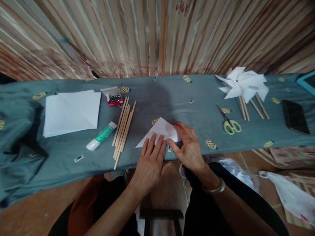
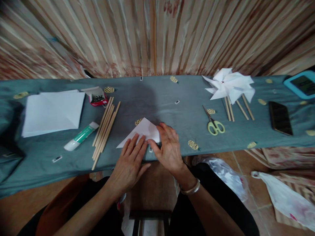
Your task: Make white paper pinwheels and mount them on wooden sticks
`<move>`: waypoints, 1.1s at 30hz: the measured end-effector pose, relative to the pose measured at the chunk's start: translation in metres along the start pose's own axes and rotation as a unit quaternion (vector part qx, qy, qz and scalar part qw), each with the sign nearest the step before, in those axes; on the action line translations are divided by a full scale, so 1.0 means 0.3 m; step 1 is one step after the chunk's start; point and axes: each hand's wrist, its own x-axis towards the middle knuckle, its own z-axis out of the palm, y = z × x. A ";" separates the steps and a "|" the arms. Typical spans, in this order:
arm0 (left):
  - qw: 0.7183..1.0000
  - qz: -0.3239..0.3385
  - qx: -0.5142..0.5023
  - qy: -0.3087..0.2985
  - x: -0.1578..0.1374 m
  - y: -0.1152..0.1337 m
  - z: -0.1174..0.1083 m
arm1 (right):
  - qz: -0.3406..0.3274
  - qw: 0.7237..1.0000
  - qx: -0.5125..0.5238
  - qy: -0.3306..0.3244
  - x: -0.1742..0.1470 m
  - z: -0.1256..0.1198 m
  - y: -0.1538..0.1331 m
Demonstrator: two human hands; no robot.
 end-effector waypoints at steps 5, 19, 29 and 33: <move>1.000 0.005 0.009 -0.002 -0.001 -0.002 -0.003 | 0.008 1.000 -0.003 -0.004 -0.020 0.014 -0.004; 0.999 -0.021 0.026 0.034 -0.112 -0.085 -0.055 | 0.028 0.999 -0.025 0.020 -0.054 -0.067 0.125; 0.998 -0.056 0.003 0.041 -0.158 -0.100 -0.086 | 0.019 1.000 0.007 0.002 -0.060 -0.093 0.132; 0.998 -0.060 0.010 0.032 -0.156 -0.096 -0.090 | 0.019 0.999 0.033 -0.016 -0.060 -0.092 0.114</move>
